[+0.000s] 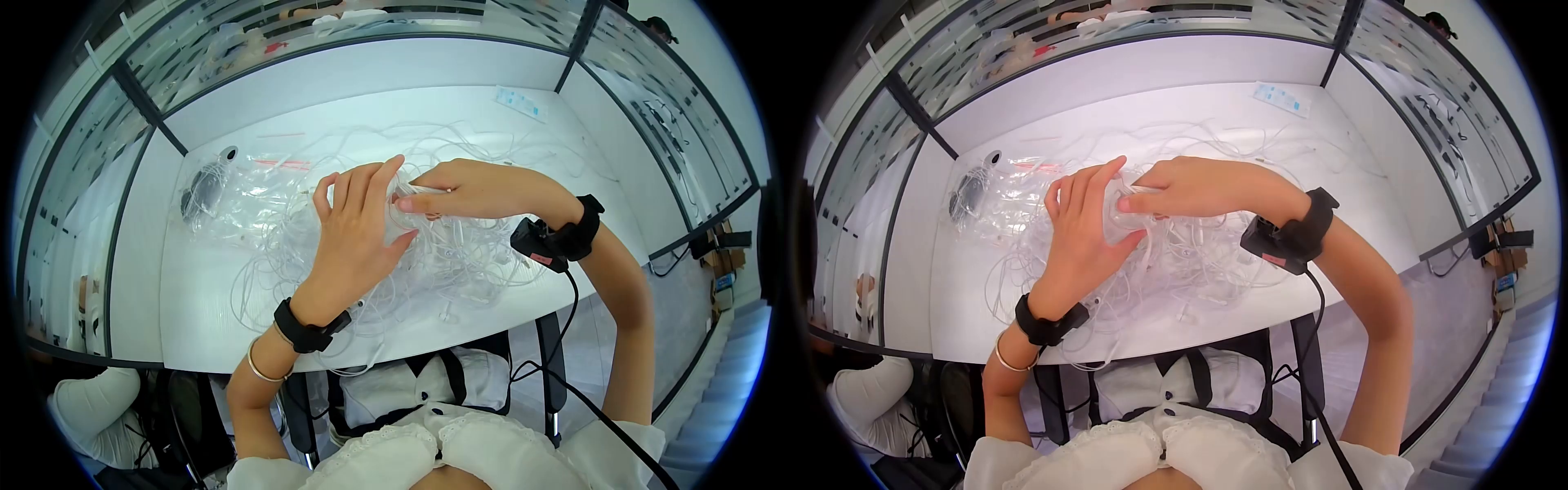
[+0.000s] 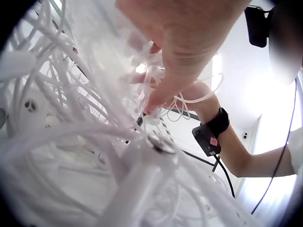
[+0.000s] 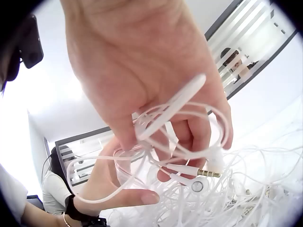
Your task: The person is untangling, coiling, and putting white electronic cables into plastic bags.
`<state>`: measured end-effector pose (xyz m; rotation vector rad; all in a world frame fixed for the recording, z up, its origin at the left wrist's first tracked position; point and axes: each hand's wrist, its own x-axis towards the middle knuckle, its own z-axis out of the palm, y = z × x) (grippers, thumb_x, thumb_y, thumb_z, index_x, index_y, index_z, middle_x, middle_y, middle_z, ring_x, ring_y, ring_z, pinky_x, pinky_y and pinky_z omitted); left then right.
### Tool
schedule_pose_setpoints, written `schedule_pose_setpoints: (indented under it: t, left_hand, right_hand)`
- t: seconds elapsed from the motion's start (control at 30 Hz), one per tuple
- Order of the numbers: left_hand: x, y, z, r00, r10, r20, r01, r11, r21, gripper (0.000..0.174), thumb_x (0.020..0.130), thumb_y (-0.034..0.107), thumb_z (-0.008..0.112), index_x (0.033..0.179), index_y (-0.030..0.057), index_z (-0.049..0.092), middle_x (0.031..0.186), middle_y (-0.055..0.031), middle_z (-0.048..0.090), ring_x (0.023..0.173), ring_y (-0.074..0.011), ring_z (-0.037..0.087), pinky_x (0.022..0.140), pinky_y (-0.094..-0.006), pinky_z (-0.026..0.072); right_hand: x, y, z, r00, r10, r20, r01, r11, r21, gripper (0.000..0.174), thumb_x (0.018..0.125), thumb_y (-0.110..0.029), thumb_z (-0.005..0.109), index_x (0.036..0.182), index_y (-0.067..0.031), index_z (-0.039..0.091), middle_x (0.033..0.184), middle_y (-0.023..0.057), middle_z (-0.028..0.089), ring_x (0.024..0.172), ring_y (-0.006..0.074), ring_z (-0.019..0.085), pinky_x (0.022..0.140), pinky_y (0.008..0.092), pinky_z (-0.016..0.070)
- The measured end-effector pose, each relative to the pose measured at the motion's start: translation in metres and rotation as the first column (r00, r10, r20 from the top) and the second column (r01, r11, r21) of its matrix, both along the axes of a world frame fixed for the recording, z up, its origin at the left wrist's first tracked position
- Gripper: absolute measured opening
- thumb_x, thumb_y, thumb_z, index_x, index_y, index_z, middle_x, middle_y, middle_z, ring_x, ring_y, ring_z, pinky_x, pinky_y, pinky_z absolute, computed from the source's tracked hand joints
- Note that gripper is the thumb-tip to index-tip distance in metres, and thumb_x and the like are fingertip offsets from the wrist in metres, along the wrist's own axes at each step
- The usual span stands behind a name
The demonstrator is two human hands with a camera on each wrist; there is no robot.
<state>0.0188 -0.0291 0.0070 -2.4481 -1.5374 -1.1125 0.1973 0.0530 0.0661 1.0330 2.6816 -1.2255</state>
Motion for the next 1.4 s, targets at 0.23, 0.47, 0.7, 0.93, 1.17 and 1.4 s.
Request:
schedule_pose_setpoints:
  t: [0.23, 0.47, 0.7, 0.93, 1.17, 1.4]
  left_hand:
    - [-0.003, 0.002, -0.001, 1.0, -0.022, 0.022, 0.022, 1.0, -0.005, 0.085, 0.063, 0.013, 0.079, 0.136, 0.0086, 0.036, 0.125, -0.0092, 0.046, 0.121, -0.0254, 0.041, 0.105, -0.0484, 0.0178]
    - [-0.005, 0.004, 0.006, 0.973, -0.093, 0.212, 0.12, 0.986, -0.118, 0.082, 0.069, 0.021, 0.078, 0.139, 0.0124, 0.036, 0.13, -0.0085, 0.044, 0.127, -0.0253, 0.037, 0.107, -0.0483, 0.0175]
    - [-0.018, 0.012, 0.042, 0.854, -0.248, 0.457, 0.322, 0.942, -0.091, 0.033, 0.079, 0.014, 0.069, 0.11, 0.0069, 0.063, 0.114, -0.0072, 0.054, 0.107, -0.0206, 0.052, 0.092, -0.0337, 0.0404]
    - [-0.01, 0.018, 0.045, 0.838, -0.309, 0.45, 0.344, 0.939, 0.004, 0.016, 0.076, 0.007, 0.071, 0.09, 0.0035, 0.065, 0.089, -0.0047, 0.059, 0.085, -0.0165, 0.058, 0.077, -0.0287, 0.0453]
    - [-0.004, 0.009, 0.04, 0.735, -0.21, 0.645, 0.334, 0.94, -0.073, 0.01, 0.084, 0.01, 0.066, 0.086, 0.0013, 0.062, 0.079, -0.0044, 0.065, 0.074, -0.012, 0.062, 0.071, -0.0259, 0.0476]
    - [-0.011, 0.006, 0.035, 0.539, -0.084, 0.838, 0.395, 0.904, -0.163, 0.017, 0.089, 0.015, 0.064, 0.084, 0.0013, 0.056, 0.081, -0.0072, 0.065, 0.076, -0.0129, 0.063, 0.067, -0.0241, 0.0479]
  right_hand:
    - [0.006, 0.008, -0.018, 0.956, 0.023, -0.293, -0.047, 0.996, -0.077, 0.049, 0.093, -0.047, 0.049, 0.085, -0.0013, 0.063, 0.076, 0.007, 0.061, 0.071, 0.0153, 0.056, 0.066, 0.0322, 0.0441]
    - [0.015, 0.004, 0.008, 0.932, -0.145, -0.331, 0.021, 0.936, -0.35, 0.036, 0.089, -0.03, 0.053, 0.107, -0.0013, 0.065, 0.061, -0.0022, 0.042, 0.059, 0.0088, 0.048, 0.058, 0.0242, 0.041]
    - [0.011, -0.005, 0.01, 0.931, -0.108, -0.35, -0.067, 0.889, -0.453, 0.033, 0.08, -0.024, 0.052, 0.097, -0.0005, 0.067, 0.061, -0.0028, 0.042, 0.055, 0.0078, 0.042, 0.054, 0.0227, 0.0375]
    - [0.007, -0.004, 0.011, 0.924, -0.017, -0.381, -0.122, 0.934, -0.336, 0.028, 0.081, -0.027, 0.054, 0.087, -0.0041, 0.068, 0.069, 0.0001, 0.056, 0.062, 0.0102, 0.049, 0.063, 0.0242, 0.0402]
    - [0.012, -0.006, 0.009, 0.936, 0.021, -0.351, -0.088, 0.98, -0.176, 0.029, 0.086, -0.027, 0.057, 0.1, -0.0029, 0.065, 0.082, 0.0034, 0.066, 0.076, 0.0106, 0.059, 0.073, 0.0253, 0.0438]
    - [0.013, -0.012, 0.006, 0.834, -0.129, -0.537, 0.014, 0.977, -0.214, 0.042, 0.089, -0.021, 0.063, 0.126, -0.0053, 0.049, 0.073, 0.0033, 0.061, 0.063, 0.0094, 0.058, 0.065, 0.0234, 0.0462]
